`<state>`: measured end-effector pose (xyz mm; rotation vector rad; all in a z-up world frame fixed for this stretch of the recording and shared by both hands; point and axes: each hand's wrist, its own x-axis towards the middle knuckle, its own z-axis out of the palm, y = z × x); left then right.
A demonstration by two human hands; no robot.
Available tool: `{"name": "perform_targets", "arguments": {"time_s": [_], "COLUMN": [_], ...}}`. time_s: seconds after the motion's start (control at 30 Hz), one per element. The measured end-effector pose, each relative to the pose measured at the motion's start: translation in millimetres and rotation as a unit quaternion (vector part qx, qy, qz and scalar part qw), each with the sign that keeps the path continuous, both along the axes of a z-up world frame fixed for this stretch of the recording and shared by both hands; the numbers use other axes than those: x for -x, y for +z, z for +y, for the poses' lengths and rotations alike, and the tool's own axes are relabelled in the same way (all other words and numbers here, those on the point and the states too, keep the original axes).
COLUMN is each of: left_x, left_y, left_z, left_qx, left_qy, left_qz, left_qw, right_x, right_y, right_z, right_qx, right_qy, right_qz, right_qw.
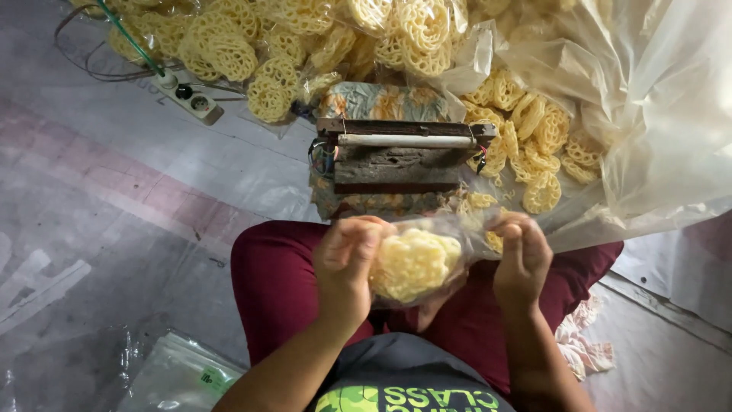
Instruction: The person is manually packaging round, lattice-patterned snacks into individual plastic bags.
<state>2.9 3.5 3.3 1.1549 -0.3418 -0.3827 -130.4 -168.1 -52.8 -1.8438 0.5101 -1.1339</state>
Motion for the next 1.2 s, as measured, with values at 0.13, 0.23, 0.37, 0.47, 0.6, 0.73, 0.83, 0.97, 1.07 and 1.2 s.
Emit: {"name": "perform_targets", "arguments": {"time_s": [0.13,0.23,0.37,0.47,0.6,0.73,0.83,0.97,1.07,1.2], "left_x": [-2.9,-6.4,2.4,6.9,14.8,21.6,13.1,6.5,4.6,-2.5], "left_y": [19.5,33.1,28.0,14.7,-10.0,-34.2,-68.1,-131.0,-187.3,-262.9], "left_z": [1.2,14.6,26.2,30.3,38.6,46.5,50.3,31.0,7.8,-26.3], "left_qx": [0.056,0.009,0.047,0.118,0.091,0.082,0.076,-0.147,-0.301,-0.544], "left_qy": [0.053,-0.201,-0.234,-0.218,-0.183,-0.167,-0.150,-0.080,-0.172,-0.383], "left_qz": [0.028,-0.033,0.027,0.036,0.119,0.126,0.183,0.298,0.077,-0.202], "left_qw": [0.997,0.979,0.971,0.968,0.972,0.974,0.969,0.940,0.935,0.718], "right_x": [-1.7,17.0,19.7,14.8,5.6,-6.1,-15.8,-27.7,-32.0,-25.2], "right_y": [11.2,-0.2,15.4,17.8,10.3,9.7,21.6,27.9,-22.2,-104.3], "right_z": [46.4,53.4,59.5,58.3,56.4,31.4,-8.2,-17.8,-31.5,-110.9], "right_qx": [-0.184,-0.012,0.077,0.033,-0.071,-0.076,-0.210,-0.452,-0.461,-0.350], "right_qy": [0.190,0.184,0.108,0.154,0.238,0.293,0.397,0.397,0.325,-0.024], "right_qz": [-0.008,0.062,0.010,0.015,0.061,0.108,0.341,-0.099,-0.197,-0.092], "right_qw": [0.964,0.981,0.991,0.987,0.967,0.947,0.826,0.793,0.802,0.932]}}
